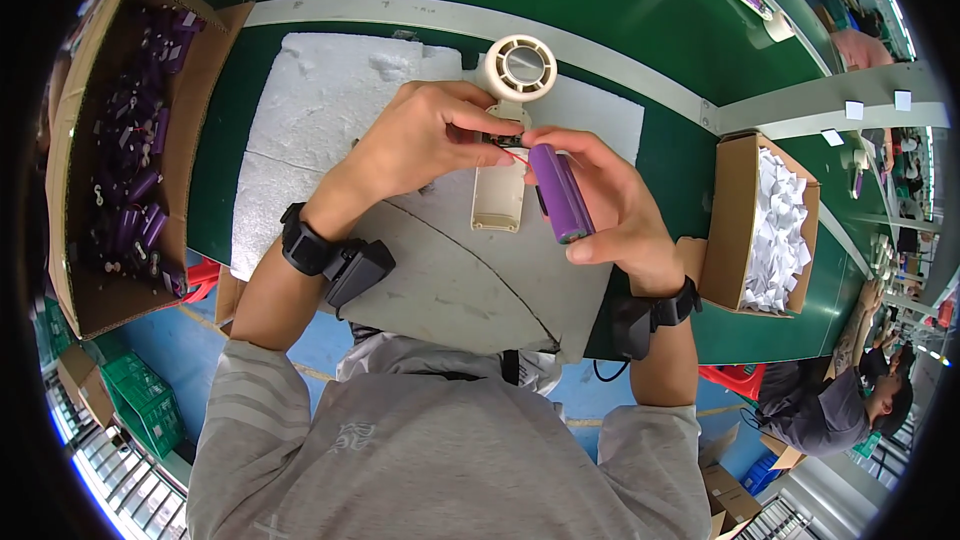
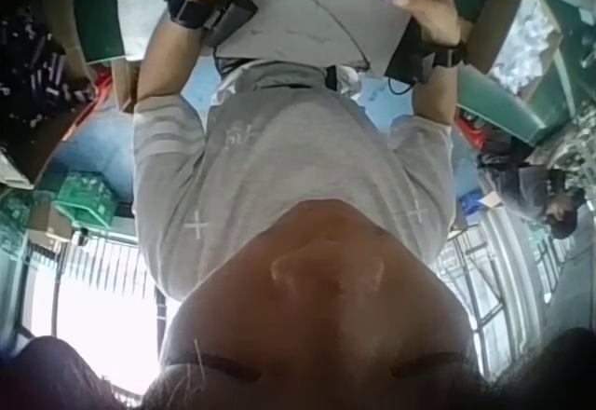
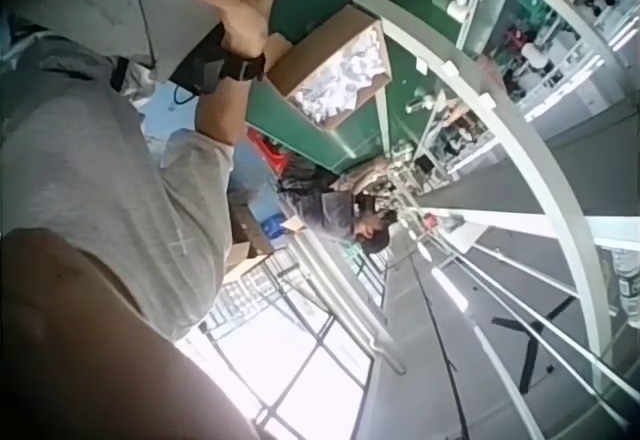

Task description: The person picks up a battery and a circuit board, connects them, and inserts the assembly into a fan housing. They then repeat the process with another battery and circuit board, applying tape to the battery before placing it into a second fan housing.

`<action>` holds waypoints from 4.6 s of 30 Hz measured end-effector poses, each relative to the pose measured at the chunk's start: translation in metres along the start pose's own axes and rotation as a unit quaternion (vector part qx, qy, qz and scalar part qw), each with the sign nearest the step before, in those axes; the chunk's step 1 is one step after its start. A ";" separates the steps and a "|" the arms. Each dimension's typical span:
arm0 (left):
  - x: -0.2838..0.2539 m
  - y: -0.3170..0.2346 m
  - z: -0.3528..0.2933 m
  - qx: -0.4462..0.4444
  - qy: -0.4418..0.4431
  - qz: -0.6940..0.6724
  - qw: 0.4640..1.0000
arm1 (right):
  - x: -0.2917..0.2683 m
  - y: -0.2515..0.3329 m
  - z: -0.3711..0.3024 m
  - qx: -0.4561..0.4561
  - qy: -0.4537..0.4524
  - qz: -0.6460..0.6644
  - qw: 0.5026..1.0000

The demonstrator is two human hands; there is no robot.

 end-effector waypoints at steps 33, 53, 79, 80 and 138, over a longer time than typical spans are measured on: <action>-0.002 -0.009 0.000 0.078 0.021 0.068 0.994 | 0.047 -0.007 -0.009 -0.207 -0.117 -0.510 0.827; -0.006 -0.010 -0.001 0.077 0.018 0.035 0.996 | 0.046 -0.008 -0.015 -0.222 -0.194 -0.521 0.801; -0.011 -0.002 0.000 -0.057 0.068 0.010 0.996 | 0.035 -0.002 0.011 -0.086 -0.199 -0.397 0.892; -0.010 -0.003 0.001 -0.080 0.081 -0.013 0.993 | 0.035 -0.001 0.009 -0.105 -0.188 -0.405 0.889; -0.265 -0.020 -0.184 -0.263 -0.543 0.499 0.622 | -0.008 -0.009 0.023 -0.172 -0.160 -0.322 0.917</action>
Point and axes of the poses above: each hand's wrist, its own z-axis towards the middle knuckle, its own x-axis out of the palm, y = z × x, the point moved 5 cm from there along z, towards the middle knuckle, and after that the axes turned 12 degrees about x, right-handed, at the moved point
